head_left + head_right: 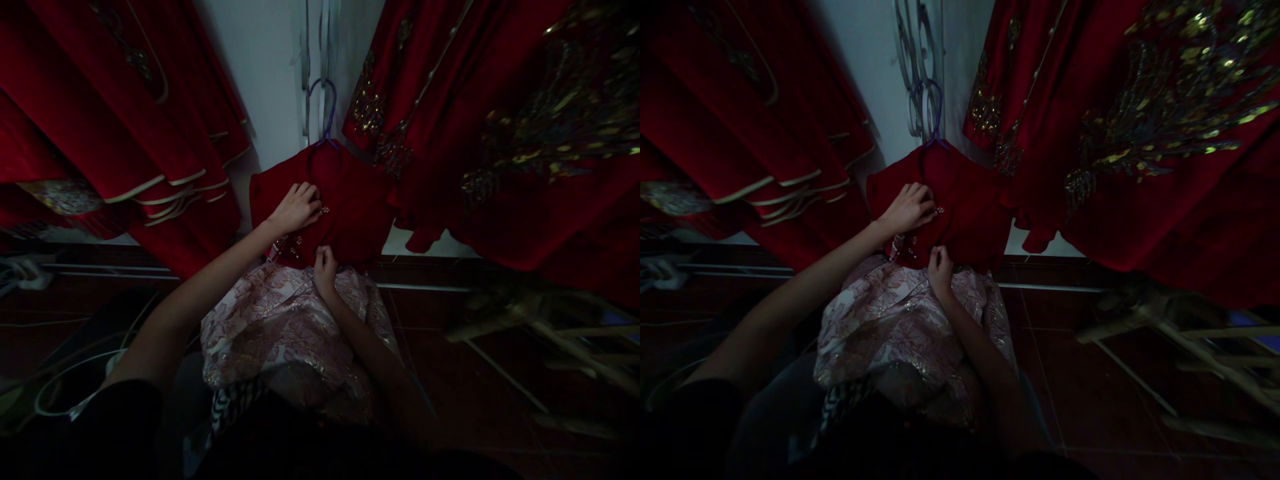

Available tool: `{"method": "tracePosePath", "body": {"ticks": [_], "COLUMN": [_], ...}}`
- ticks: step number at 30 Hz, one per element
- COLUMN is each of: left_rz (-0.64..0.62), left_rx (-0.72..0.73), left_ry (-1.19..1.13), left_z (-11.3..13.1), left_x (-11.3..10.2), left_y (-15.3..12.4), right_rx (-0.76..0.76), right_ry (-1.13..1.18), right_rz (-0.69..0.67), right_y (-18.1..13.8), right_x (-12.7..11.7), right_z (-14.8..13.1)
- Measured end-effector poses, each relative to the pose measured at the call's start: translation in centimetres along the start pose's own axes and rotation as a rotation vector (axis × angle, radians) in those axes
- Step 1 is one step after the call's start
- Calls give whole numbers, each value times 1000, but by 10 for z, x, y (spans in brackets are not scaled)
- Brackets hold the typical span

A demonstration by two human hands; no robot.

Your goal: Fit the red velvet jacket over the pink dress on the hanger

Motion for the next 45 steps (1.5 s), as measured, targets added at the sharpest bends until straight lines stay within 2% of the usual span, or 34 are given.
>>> {"method": "tracePosePath", "body": {"ticks": [4,8,11,14,16,19,22,24,26,30,33,35,38,41,45], "left_rz": [77,187,224,207,176,113,155,260,350,408,431,401,268,203,139], "left_rx": [78,85,134,149,116,-21,-251,-434,-591,-795,-882,-893,-921,-995,-1072], "left_ry": [-53,-71,-51,-67,-82,-81,-113,-157,-185,-206,-223,-243,-291,-324,-347], "left_z": [6,3,-1,-6,-8,-13,-21,-31,-42,-77,-114,-136,-160,-172,-182], "left_x": [-4,-6,-3,-2,-2,-1,-5,-10,-14,-23,-31,-32,-22,-14,-8], "left_y": [-3,-5,-9,-12,-12,-11,-16,-25,-37,-54,-61,-62,-60,-62,-60], "right_rx": [-3,-44,-154,-307,-370,-342,-128,7,62,-5,-104,-160,-149,-82,-62], "right_ry": [8,-10,-25,-42,-20,0,-152,-294,-421,-651,-718,-725,-765,-843,-915], "right_rz": [5,99,208,260,241,11,-159,-173,-124,36,11,-10,35,49,-73], "right_y": [-1,5,25,59,86,123,140,142,141,149,162,169,180,192,214], "right_x": [1,-10,-27,-39,-36,-8,18,20,8,-37,-62,-74,-93,-107,-117], "right_z": [0,-13,-43,-84,-107,-122,-111,-99,-89,-75,-64,-57,-49,-40,-34]}}
Point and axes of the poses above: each hand's wrist, its own y-axis towards the middle knuckle, its own x-axis out of the palm, z = x × y, the point moved 7 cm from there along y, towards the middle knuckle, and after that the axes turned 10 degrees about -x, right-handed, at the moved point
